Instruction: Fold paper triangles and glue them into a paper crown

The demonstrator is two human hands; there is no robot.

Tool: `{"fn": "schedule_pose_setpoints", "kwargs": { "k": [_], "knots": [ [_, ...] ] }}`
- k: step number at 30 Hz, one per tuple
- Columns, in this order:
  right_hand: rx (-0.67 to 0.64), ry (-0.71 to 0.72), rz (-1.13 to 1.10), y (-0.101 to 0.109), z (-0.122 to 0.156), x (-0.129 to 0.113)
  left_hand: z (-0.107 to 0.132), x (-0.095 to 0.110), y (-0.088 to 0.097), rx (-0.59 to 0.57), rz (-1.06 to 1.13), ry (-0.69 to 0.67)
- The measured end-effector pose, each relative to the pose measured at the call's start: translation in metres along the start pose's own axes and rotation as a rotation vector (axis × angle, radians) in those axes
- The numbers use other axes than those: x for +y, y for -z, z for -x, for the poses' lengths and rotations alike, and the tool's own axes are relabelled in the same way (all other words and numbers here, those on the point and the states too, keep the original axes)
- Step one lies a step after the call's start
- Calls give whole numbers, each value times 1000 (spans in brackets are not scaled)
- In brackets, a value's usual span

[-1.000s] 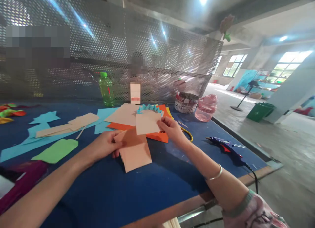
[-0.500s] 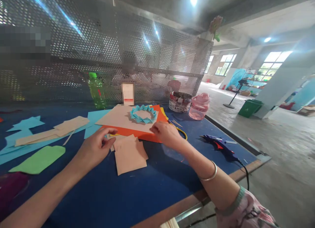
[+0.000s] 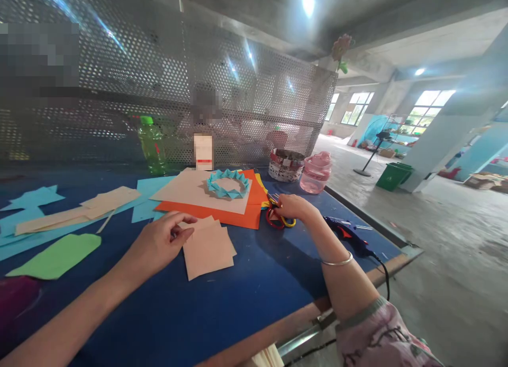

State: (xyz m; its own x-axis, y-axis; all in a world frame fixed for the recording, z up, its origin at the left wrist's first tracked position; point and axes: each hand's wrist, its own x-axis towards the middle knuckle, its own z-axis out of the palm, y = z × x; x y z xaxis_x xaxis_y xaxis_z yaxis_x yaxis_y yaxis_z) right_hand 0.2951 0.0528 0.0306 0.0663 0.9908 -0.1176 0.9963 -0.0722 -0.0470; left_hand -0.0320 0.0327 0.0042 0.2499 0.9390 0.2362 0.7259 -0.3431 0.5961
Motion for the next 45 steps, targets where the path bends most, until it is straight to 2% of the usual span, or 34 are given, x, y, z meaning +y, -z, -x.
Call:
{"fn": "schedule_pose_setpoints", "kwargs": {
  "k": [7, 13, 17, 21, 24, 26, 31, 35, 40, 42, 45],
  "knots": [
    [26, 62, -107, -6, -2, -4, 0, 1, 0, -1, -16, -14],
    [186, 29, -204, 0, -3, -10, 0, -2, 1, 1, -34, -1],
    [299, -57, -148, 2, -1, -8, 0, -6, -2, 26, -56, -41],
    [257, -179, -57, -5, -5, 4, 1, -8, -4, 18, -44, -77],
    [204, -219, -4, -8, -7, 10, 2, -6, -3, 5, -52, -68],
    [201, -198, 18, -7, -6, 8, 3, -4, -1, -1, -58, -66],
    [143, -28, 2, 1, 3, -13, 4, -5, -1, -8, -45, -76],
    [109, -28, 8, -4, 5, -26, 3, -7, -3, 4, -29, -93],
    [94, -7, -40, -13, -1, -26, 4, -4, -3, 6, -29, -92],
    [133, -1, -79, -11, -1, -26, 5, 0, -1, 8, -15, -79],
    [260, 42, -153, -5, 8, -35, 7, 5, 0, -5, 63, -30]
  ]
}}
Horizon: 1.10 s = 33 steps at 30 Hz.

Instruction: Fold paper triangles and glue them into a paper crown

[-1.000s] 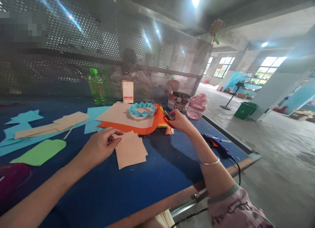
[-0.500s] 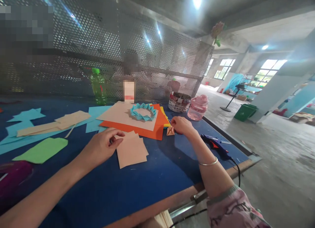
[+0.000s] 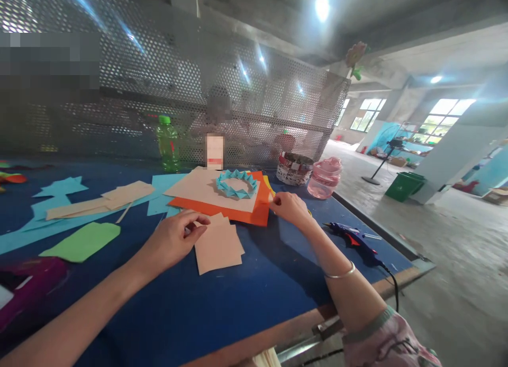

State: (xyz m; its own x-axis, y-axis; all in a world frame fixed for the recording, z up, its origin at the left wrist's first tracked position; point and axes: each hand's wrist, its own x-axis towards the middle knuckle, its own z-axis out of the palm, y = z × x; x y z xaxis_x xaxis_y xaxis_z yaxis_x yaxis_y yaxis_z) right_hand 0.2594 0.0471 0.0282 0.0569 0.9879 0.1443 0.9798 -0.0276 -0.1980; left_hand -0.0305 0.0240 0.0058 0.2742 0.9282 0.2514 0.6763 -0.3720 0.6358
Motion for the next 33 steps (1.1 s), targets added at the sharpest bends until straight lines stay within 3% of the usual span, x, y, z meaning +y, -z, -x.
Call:
{"fn": "schedule_pose_setpoints", "kwargs": {
  "k": [5, 9, 13, 15, 18, 21, 26, 33],
  "knots": [
    [82, 226, -173, -6, 27, -39, 3, 7, -6, -82, 225, 70],
    [169, 646, -453, -26, 51, -68, 6, 13, -11, -187, 588, 138],
    [194, 855, -539, -36, 65, -79, 8, 14, -11, -230, 715, 142],
    [193, 811, -621, -36, 64, -78, 8, 12, -11, -197, 744, 195],
    [199, 588, -742, -34, 58, -72, 7, 10, -10, -160, 790, 265],
    [70, 436, -775, -35, 52, -67, 7, 13, -9, -151, 810, 272],
    [-159, 416, -780, -38, 53, -70, 11, 22, -7, -202, 802, 251],
    [-93, 340, -859, -38, 54, -74, 12, 17, -6, -322, 929, 228]
  ]
}}
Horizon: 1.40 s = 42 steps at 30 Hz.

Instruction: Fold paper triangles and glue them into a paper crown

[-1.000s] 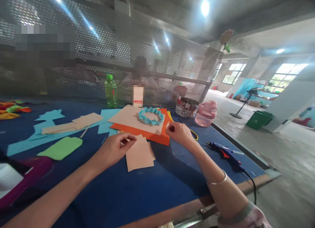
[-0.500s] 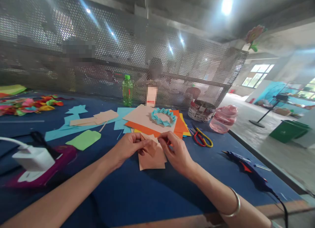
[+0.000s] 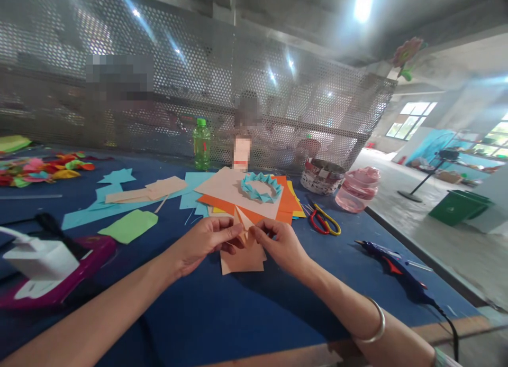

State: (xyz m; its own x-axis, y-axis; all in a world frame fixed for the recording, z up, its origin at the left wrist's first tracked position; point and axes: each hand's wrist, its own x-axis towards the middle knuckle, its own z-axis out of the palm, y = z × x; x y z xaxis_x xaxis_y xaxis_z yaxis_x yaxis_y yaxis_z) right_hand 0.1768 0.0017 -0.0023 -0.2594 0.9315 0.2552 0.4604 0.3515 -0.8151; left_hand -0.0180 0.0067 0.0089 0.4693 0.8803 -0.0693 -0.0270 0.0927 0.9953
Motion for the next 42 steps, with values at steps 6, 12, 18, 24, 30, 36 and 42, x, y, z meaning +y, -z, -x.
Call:
{"fn": "schedule_pose_setpoints", "kwargs": {
  "k": [6, 12, 18, 24, 30, 36, 42],
  "knots": [
    [7, 43, -39, -1, 2, 0, -2, -4, 2, -1, -35, -48],
    [-111, 125, -257, 0, 3, 4, 2, 0, 1, 15, -3, -6],
    [-139, 117, -243, -2, 2, 6, 2, 1, 0, 7, -39, 7],
    [-127, 109, -207, -4, 2, 4, 0, 1, -4, -6, -117, 5],
    [-104, 28, -227, -3, 1, 1, 3, 4, -7, -23, -145, 15],
    [-30, 3, -359, -6, 2, 6, 2, -3, -6, -64, -139, 49],
    [-67, 23, -376, -7, 3, 6, 0, -7, -5, -28, -172, 56]
  ]
}}
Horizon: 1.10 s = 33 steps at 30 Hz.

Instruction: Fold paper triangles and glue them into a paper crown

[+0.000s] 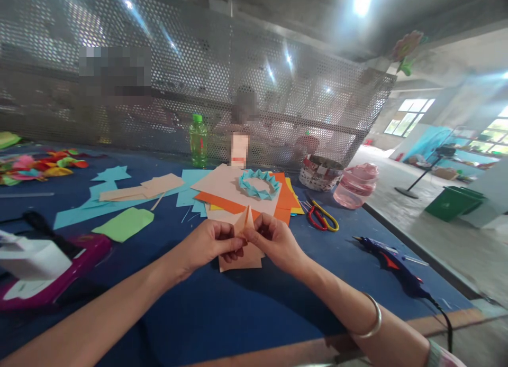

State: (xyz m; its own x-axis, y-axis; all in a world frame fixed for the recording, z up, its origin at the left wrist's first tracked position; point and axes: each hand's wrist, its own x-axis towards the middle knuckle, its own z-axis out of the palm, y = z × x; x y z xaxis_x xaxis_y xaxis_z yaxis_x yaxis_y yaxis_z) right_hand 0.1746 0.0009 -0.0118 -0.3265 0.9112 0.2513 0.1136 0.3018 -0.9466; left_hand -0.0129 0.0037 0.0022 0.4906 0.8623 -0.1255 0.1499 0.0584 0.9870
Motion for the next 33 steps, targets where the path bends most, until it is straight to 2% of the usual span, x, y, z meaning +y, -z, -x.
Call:
{"fn": "schedule_pose_setpoints", "kwargs": {
  "k": [7, 12, 19, 23, 28, 33],
  "knots": [
    [-82, -19, 94, -1, 2, -7, 4, 1, -5, 21, -65, 42],
    [-32, 23, 128, 1, 2, -8, 4, 4, -9, 32, -114, 8],
    [16, -15, 77, 0, 0, -4, 4, 6, -9, 84, -196, 7],
    [-16, -31, 68, -1, -1, -3, 7, 6, -8, 87, -304, -40],
    [27, -40, 61, 3, -2, -1, 5, 3, -4, 100, -387, -68],
    [-16, -36, 38, 5, -3, -1, 5, 5, -2, 63, -528, -142]
  ]
}}
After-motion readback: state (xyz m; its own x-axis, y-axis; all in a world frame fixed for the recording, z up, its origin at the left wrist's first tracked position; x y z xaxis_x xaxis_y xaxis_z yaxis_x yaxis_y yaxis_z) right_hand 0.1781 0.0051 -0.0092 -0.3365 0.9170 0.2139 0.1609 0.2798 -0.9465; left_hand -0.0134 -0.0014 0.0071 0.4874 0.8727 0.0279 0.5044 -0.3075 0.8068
